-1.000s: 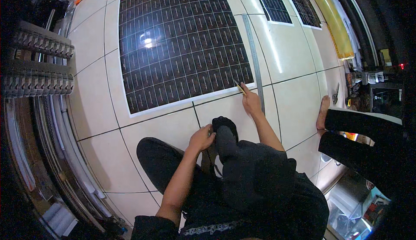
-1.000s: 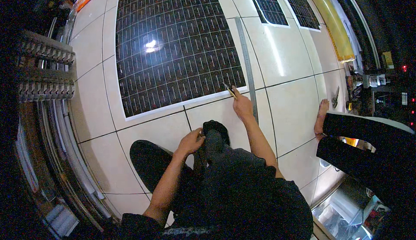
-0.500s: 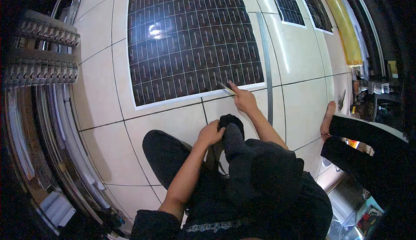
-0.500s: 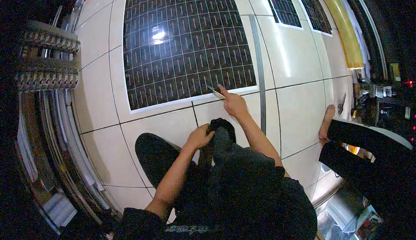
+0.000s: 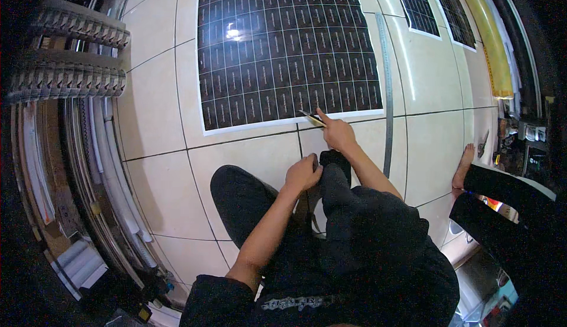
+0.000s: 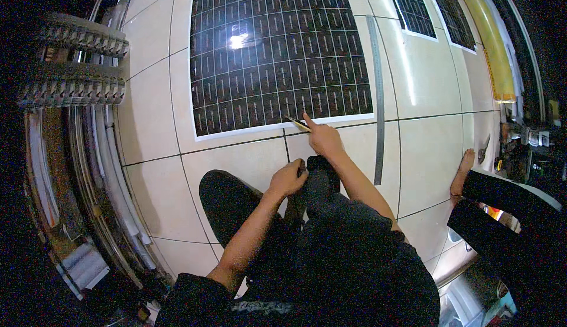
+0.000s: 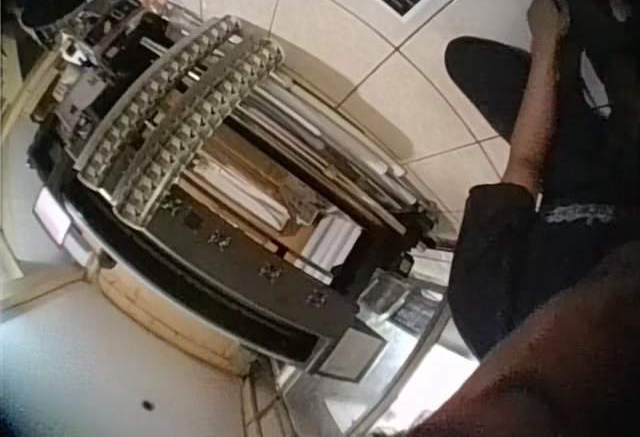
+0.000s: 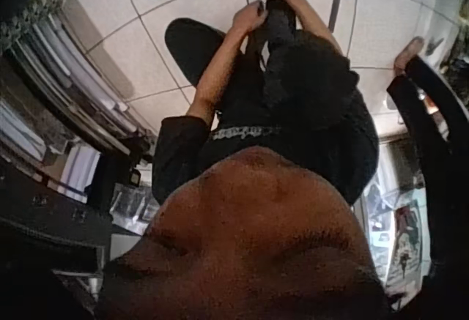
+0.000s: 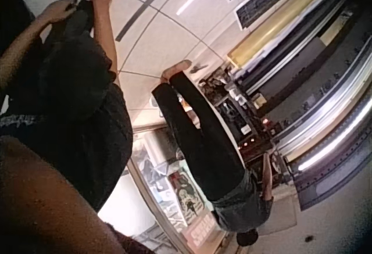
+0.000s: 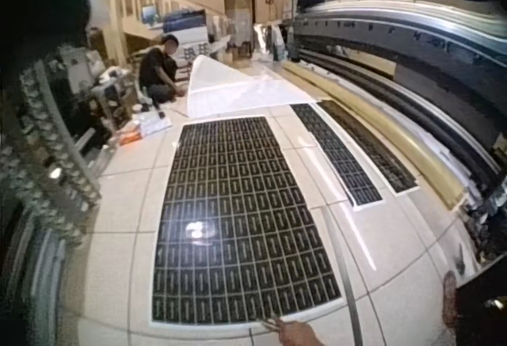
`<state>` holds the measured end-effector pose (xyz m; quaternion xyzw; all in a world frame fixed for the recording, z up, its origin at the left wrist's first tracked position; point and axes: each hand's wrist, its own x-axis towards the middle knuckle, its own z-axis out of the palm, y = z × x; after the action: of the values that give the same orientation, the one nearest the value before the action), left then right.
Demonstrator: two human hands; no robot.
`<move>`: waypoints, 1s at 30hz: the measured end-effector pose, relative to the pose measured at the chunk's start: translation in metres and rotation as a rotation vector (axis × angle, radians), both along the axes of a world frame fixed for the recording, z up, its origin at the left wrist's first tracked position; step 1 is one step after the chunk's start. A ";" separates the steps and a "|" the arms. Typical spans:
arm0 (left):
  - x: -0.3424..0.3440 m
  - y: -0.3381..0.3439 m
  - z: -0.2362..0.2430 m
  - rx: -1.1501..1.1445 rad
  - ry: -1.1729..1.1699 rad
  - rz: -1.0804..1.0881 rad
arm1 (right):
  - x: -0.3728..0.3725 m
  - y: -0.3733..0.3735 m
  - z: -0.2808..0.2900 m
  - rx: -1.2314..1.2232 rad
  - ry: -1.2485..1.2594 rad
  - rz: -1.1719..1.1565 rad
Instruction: Cutting a large sheet of printed labels or stickers using a ruler and a utility knife on the floor.
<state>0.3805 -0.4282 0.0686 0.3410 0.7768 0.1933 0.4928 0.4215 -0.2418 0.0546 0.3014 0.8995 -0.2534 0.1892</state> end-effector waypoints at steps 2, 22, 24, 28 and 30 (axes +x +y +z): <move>-0.006 0.004 0.005 -0.067 0.019 0.005 | 0.003 0.001 -0.002 0.014 0.037 -0.007; -0.075 0.035 0.003 -0.221 0.454 0.106 | 0.016 0.001 -0.025 -0.156 0.230 -0.141; -0.081 0.031 0.003 -0.269 0.383 0.019 | 0.016 0.003 -0.021 -0.176 0.228 -0.143; -0.086 0.021 0.003 -0.201 0.499 0.254 | 0.012 0.002 -0.016 -0.140 0.187 -0.141; -0.088 0.016 0.002 -0.209 0.496 0.276 | 0.012 0.002 -0.014 -0.155 0.168 -0.142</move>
<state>0.2922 -0.4119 0.0709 0.2164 0.9282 0.0880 0.2894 0.4339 -0.2399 0.0406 0.3267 0.8663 -0.3592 0.1177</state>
